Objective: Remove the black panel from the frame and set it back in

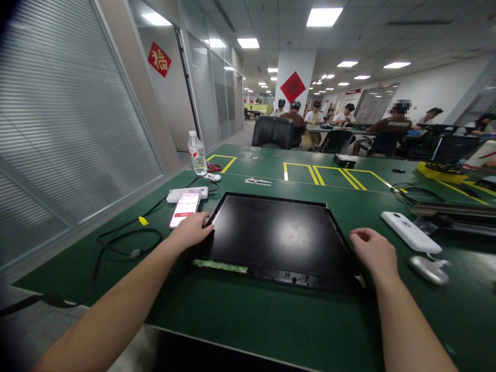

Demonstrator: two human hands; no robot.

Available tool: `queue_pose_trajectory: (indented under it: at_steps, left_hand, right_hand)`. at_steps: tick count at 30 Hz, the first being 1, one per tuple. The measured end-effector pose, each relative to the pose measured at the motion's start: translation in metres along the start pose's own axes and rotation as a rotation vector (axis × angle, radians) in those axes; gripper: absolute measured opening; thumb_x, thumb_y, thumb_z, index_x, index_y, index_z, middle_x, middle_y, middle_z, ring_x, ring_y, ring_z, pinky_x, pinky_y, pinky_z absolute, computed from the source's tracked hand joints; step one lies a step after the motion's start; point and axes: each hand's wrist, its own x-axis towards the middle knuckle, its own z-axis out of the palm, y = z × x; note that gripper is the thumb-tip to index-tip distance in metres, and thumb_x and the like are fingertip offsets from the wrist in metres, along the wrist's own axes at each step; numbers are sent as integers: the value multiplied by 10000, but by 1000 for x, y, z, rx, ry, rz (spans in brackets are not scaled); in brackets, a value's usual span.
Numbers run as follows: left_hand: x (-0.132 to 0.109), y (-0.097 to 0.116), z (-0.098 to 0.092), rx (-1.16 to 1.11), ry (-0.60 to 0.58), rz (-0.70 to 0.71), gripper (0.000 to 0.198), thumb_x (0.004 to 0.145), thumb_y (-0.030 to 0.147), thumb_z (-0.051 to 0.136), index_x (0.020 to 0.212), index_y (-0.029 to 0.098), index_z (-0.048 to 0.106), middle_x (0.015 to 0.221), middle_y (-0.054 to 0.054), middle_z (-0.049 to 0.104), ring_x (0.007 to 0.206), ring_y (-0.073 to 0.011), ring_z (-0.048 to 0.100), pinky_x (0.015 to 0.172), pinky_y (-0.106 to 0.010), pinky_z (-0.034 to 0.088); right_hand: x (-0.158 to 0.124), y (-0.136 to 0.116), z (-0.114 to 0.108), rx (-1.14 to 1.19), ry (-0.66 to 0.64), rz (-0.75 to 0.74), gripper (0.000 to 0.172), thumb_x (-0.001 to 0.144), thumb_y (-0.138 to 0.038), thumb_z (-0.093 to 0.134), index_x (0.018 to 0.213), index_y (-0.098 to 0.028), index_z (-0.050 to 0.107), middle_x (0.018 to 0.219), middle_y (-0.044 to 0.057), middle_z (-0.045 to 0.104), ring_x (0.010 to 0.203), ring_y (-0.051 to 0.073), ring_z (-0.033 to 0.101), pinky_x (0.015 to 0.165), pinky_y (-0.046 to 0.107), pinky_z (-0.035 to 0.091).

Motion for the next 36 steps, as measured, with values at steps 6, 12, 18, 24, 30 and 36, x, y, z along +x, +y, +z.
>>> queue_pose_trajectory:
  at_steps: [6,12,18,24,30,36]
  left_hand:
    - [-2,-2,-2,23,-63,-42,294,943,367,517,1023,142,689,1024,-189,751,996,-354,709,773,-380,513]
    - [1,-4,3,-3,-72,-41,238,939,281,501,980,149,695,1033,-221,749,987,-360,714,795,-392,515]
    - [3,-2,2,3,-76,-23,244,931,226,468,972,150,696,1040,-223,748,975,-347,717,817,-401,518]
    - [1,-2,-3,51,-74,-10,229,947,231,452,942,159,669,1025,-203,749,955,-329,713,778,-372,493]
    - [5,-4,-7,-15,-26,-30,181,917,200,480,756,214,562,842,-107,718,836,-274,684,655,-312,415]
    - [7,-9,-10,-275,55,-56,197,818,180,563,643,232,490,685,-18,630,704,-220,617,591,-283,371]
  right_hand:
    - [12,11,10,-81,-139,-14,284,720,-316,626,964,-229,741,964,75,761,867,275,687,696,360,469]
    - [12,17,22,-80,-124,-117,318,691,-210,627,986,-234,745,916,48,761,824,246,696,668,331,467]
    - [9,14,22,-91,-112,-115,342,694,-188,617,1001,-238,758,950,51,758,866,237,697,687,322,481]
    - [5,9,20,-95,-127,-97,337,720,-195,604,1013,-244,764,951,39,753,870,225,692,701,317,487]
    - [6,12,20,-71,-113,-111,330,707,-176,615,988,-254,767,955,32,760,858,220,695,688,304,484]
    - [5,10,19,-85,-96,-100,313,708,-179,614,967,-267,767,948,23,763,822,214,697,634,291,467]
